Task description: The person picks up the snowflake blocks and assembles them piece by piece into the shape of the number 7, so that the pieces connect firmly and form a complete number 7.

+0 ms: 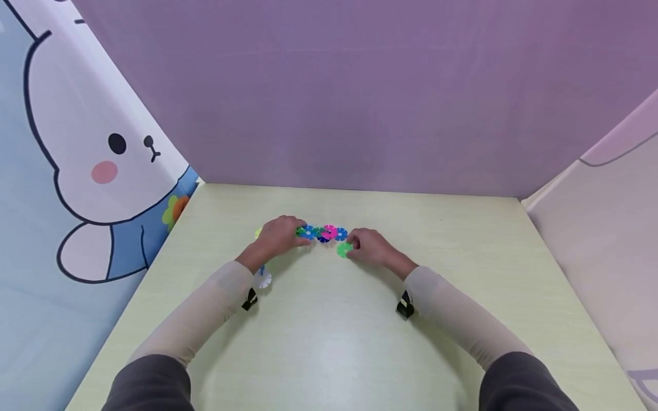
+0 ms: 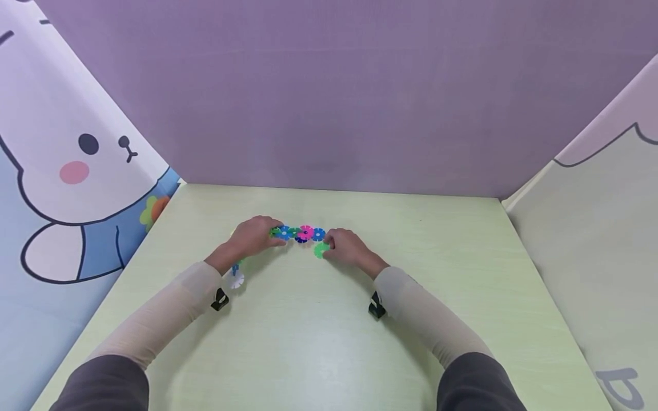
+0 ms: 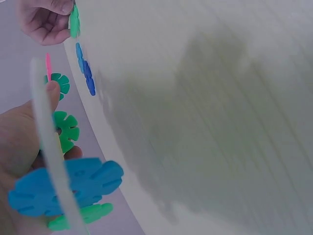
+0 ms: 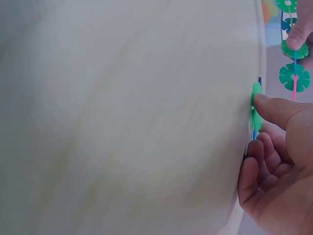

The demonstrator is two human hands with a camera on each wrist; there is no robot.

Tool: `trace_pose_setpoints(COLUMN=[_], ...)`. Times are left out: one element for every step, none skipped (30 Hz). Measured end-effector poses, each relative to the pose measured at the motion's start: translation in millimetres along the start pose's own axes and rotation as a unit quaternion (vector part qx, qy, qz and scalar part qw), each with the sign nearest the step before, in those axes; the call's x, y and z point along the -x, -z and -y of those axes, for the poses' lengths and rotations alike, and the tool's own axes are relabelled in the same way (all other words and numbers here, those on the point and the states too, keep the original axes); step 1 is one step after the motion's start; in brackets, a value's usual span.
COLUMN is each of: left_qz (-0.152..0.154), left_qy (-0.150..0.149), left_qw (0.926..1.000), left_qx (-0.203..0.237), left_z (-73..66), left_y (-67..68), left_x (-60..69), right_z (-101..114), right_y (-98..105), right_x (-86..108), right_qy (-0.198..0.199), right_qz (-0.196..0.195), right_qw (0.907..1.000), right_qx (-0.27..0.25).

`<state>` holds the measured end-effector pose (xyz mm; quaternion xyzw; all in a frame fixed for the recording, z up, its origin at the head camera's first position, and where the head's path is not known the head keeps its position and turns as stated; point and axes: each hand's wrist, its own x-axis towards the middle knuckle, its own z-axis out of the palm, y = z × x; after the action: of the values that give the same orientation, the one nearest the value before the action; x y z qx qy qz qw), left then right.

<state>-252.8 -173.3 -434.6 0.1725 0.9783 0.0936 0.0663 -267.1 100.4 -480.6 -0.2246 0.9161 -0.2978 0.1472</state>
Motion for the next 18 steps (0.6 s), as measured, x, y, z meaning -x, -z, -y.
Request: trace_pose_setpoints(left_qz=[0.000, 0.000, 0.000, 0.001, 0.001, 0.001, 0.000, 0.000, -0.001, -0.001, -0.001, -0.001, -0.001, -0.001, -0.002, -0.002, -0.002, -0.003], left_qy=[-0.001, -0.002, -0.003, -0.004, -0.005, -0.006, -0.007, -0.009, -0.010, -0.012, -0.013, -0.014, -0.015, -0.016, -0.016, -0.016, -0.016, -0.017], left_qw=[1.0000, 1.0000, 1.0000, 1.0000, 1.0000, 1.0000, 1.0000, 1.0000, 0.9999, 0.9999, 0.9999, 0.9999, 0.9999, 0.9999, 0.9999, 0.9999, 0.9999, 0.9998], left_qx=[0.002, 0.002, 0.002, 0.001, 0.001, 0.002, 0.001, 0.001, 0.002, 0.002, 0.002, 0.002, 0.002, 0.002, 0.002, 0.002, 0.002, 0.002], left_z=[-0.3, -0.4, -0.5, -0.4, -0.4, -0.4, -0.5, -0.6, -0.7, -0.8, -1.0, -1.2, -1.3, -1.5, -1.6, -1.8, -2.0, -2.1], left_y=[-0.2, -0.5, -1.0, -1.7, -2.3, -2.9, -3.5, -4.0, -4.3, -4.7, -4.9, -5.2, -5.3, -5.5, -5.6, -5.9, -6.0, -6.2], left_x=[0.2, 0.2, 0.1, 0.1, 0.1, 0.0, -0.1, -0.1, -0.2, -0.3, -0.4, -0.4, -0.5, -0.4, -0.5, -0.6, -0.5, -0.6], right_z=[0.2, 0.4, 0.2, 0.3, 0.3, 0.5, 0.5, 0.5, 0.2, -0.1, -0.6, -1.7, -2.9, -4.1, -5.4, -6.4, -6.9, -7.1], right_y=[0.9, 1.8, 2.6, 3.4, 4.0, 4.8, 5.8, 6.6, 7.4, 8.1, 8.6, 8.9, 9.1, 9.3, 9.4, 9.6, 9.9, 10.3], right_x=[0.5, 1.0, 1.2, 1.5, 1.9, 2.4, 2.9, 3.1, 3.2, 3.6, 3.7, 3.5, 3.4, 3.1, 2.7, 2.3, 2.2, 2.2], right_qy=[0.000, -0.001, -0.001, -0.002, -0.003, -0.002, -0.002, -0.001, 0.000, 0.001, 0.003, 0.005, 0.007, 0.011, 0.015, 0.018, 0.021, 0.024], right_qz=[-0.001, -0.002, -0.003, -0.003, -0.003, -0.002, -0.001, 0.000, 0.000, -0.001, -0.003, -0.006, -0.009, -0.012, -0.016, -0.019, -0.021, -0.022], right_qw=[1.0000, 1.0000, 0.9999, 0.9999, 0.9998, 0.9997, 0.9995, 0.9994, 0.9994, 0.9995, 0.9996, 0.9996, 0.9997, 0.9997, 0.9996, 0.9995, 0.9994, 0.9993], right_qx=[-0.005, -0.008, -0.011, -0.016, -0.021, -0.025, -0.030, -0.034, -0.034, -0.033, -0.029, -0.026, -0.024, -0.021, -0.017, -0.016, -0.018, -0.019])
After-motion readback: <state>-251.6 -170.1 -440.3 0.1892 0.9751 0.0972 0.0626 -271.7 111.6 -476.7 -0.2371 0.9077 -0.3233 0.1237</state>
